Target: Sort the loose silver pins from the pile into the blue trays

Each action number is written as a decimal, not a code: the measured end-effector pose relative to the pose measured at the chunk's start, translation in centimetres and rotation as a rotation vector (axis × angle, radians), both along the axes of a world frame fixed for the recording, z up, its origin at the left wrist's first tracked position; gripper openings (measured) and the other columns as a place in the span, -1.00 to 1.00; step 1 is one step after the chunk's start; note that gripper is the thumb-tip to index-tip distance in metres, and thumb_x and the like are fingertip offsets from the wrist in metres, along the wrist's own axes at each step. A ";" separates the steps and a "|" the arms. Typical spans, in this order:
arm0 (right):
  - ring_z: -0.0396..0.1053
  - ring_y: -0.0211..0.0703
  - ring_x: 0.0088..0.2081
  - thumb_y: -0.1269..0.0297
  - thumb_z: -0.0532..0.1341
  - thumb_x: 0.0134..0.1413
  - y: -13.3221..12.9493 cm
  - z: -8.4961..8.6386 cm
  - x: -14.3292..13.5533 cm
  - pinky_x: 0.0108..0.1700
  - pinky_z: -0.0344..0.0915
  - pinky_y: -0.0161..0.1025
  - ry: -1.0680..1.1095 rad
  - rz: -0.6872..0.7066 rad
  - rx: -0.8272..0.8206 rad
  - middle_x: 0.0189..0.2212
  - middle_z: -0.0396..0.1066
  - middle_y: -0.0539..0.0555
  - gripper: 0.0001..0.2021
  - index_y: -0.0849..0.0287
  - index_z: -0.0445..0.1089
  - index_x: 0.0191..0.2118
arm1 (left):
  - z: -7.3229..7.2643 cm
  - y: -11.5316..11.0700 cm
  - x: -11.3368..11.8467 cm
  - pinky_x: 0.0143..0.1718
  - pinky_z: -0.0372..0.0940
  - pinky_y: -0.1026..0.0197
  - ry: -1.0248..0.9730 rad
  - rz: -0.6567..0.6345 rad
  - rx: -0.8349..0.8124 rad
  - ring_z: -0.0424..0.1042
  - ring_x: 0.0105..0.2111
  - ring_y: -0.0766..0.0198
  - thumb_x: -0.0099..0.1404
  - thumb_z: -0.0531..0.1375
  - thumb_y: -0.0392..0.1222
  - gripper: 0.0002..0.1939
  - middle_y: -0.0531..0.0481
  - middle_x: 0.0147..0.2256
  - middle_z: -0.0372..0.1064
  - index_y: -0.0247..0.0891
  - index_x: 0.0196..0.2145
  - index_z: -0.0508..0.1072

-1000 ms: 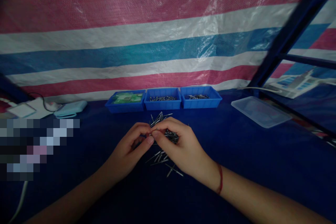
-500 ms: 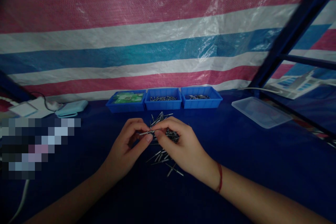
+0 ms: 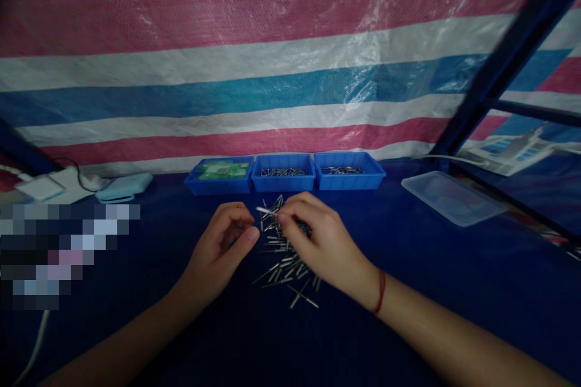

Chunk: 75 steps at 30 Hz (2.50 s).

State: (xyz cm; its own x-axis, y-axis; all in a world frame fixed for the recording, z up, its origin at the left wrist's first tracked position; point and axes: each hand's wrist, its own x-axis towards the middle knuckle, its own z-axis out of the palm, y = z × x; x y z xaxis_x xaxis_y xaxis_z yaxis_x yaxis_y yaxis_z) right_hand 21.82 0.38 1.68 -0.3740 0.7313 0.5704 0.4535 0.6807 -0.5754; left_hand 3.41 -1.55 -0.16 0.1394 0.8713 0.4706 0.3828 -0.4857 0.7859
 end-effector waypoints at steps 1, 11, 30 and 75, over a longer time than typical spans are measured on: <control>0.34 -0.17 -0.26 0.35 0.06 0.18 0.9 0.2 0.8 -0.20 0.29 -0.17 -0.033 -0.103 0.093 -0.34 0.36 0.07 -0.85 0.15 0.35 -0.36 | 0.0 0.3 -0.1 -0.33 0.25 0.21 0.016 0.015 -0.003 0.29 -0.31 0.29 0.27 0.12 -0.20 -0.93 0.01 -0.27 0.22 -0.22 -0.28 0.32; 0.25 0.23 -0.07 0.25 0.09 0.10 7.4 -0.6 7.5 -0.17 0.18 0.06 -0.394 -0.763 0.465 -0.12 0.35 0.29 -0.78 0.14 0.36 -0.15 | -1.1 2.7 -1.7 -0.13 0.23 0.07 0.409 -0.065 0.138 0.29 -0.24 0.22 0.21 0.18 -0.20 -0.90 -0.05 -0.22 0.27 -0.20 -0.31 0.48; 0.33 0.03 -0.13 0.28 0.11 0.10 3.0 -1.2 2.0 -0.05 0.29 0.04 -0.366 -0.256 0.259 -0.19 0.36 0.18 -0.80 0.19 0.38 -0.19 | -1.6 2.2 -1.6 -0.10 0.21 -0.01 0.585 -0.109 0.049 0.29 -0.15 0.13 0.22 0.19 -0.15 -0.90 -0.05 -0.16 0.28 -0.20 -0.33 0.46; 0.36 -0.25 -0.23 0.33 0.24 0.05 -1.0 -0.9 -1.0 -0.25 0.34 -0.30 0.134 0.054 0.006 -0.27 0.32 0.02 -0.97 0.08 0.43 -0.34 | -0.2 -0.2 0.0 -0.13 0.25 0.17 0.148 -0.299 -0.027 0.31 -0.19 0.26 0.35 0.04 -0.24 -0.87 -0.05 -0.20 0.26 -0.26 -0.21 0.36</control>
State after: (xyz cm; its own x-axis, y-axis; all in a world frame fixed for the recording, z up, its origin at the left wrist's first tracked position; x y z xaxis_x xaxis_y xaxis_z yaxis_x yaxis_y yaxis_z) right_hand 20.85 -0.62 0.79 -0.3327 0.7090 0.6218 0.3356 0.7052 -0.6245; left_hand 3.38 -1.70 -0.34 0.4560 0.7934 0.4031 0.3374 -0.5732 0.7467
